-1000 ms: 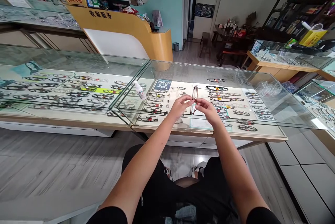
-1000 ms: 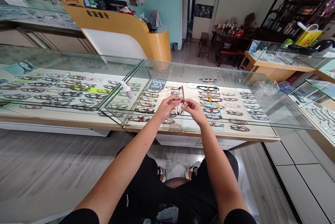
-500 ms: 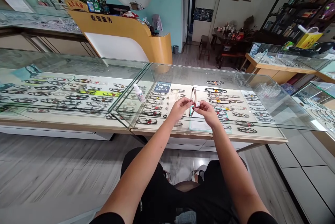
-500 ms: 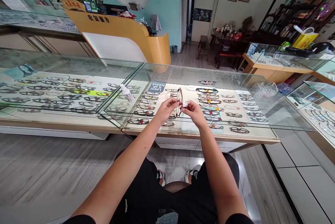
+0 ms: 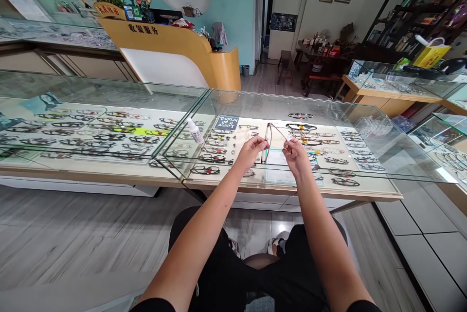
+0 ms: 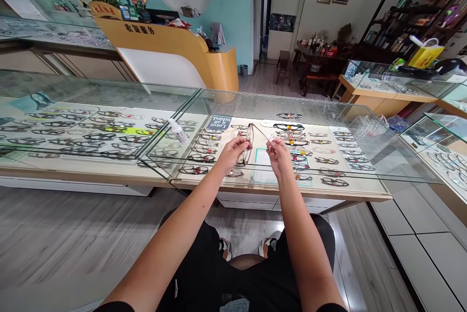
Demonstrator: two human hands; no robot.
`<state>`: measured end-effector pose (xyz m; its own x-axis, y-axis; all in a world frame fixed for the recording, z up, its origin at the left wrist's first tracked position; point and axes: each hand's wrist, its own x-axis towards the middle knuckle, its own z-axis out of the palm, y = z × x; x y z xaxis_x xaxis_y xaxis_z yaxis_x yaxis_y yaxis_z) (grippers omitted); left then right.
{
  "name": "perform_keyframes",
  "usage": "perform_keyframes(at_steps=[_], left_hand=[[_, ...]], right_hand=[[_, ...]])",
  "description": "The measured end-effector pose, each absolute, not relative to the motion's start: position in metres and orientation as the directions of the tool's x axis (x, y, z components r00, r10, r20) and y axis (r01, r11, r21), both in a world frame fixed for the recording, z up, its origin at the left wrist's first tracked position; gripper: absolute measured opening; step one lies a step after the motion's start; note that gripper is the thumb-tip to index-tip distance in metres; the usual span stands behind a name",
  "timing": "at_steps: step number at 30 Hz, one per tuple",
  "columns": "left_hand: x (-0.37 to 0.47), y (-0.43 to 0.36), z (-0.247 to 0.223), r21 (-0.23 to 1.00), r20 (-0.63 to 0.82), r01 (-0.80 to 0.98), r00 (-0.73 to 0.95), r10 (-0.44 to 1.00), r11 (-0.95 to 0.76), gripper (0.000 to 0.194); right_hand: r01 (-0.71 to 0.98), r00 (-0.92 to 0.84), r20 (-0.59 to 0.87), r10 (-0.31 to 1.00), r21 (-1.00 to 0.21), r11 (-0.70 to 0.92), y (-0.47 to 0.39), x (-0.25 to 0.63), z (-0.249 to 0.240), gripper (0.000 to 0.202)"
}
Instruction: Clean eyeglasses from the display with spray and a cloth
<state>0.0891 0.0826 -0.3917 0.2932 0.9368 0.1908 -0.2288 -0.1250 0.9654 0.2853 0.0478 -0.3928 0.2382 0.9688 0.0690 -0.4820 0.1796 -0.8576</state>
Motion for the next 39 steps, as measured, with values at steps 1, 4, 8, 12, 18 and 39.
perform_keyframes(at_steps=[1,4,8,12,18,39], left_hand=[[0.089,0.083,-0.391,0.966,0.193,-0.223,0.300,0.934,-0.129,0.036],[0.089,0.082,-0.390,0.970,0.197,-0.200,0.323,0.926,-0.137,0.034],[0.090,0.079,-0.389,0.984,0.172,-0.105,0.388,0.906,-0.142,0.034],[0.092,0.077,-0.390,0.985,0.171,-0.048,0.402,0.899,-0.166,0.037],[0.093,0.076,-0.389,0.984,0.181,-0.076,0.389,0.903,-0.164,0.040],[0.093,0.092,-0.405,0.920,0.151,-0.380,0.126,0.980,-0.093,0.042]], right_hand=[[-0.509,0.249,0.059,0.967,-0.842,0.182,0.048,0.287,-0.392,0.030],[-0.656,0.258,0.001,0.966,-0.734,0.176,0.047,0.292,-0.390,0.029],[-0.782,0.246,-0.015,0.969,-0.594,0.189,0.043,0.296,-0.387,0.021],[-0.679,0.275,0.056,0.960,-0.695,0.235,0.042,0.296,-0.388,0.023],[-0.388,0.179,0.138,0.974,-0.900,0.199,0.044,0.276,-0.387,0.030],[-0.243,0.369,0.128,0.921,-0.943,0.229,0.024,0.261,-0.389,0.026]])
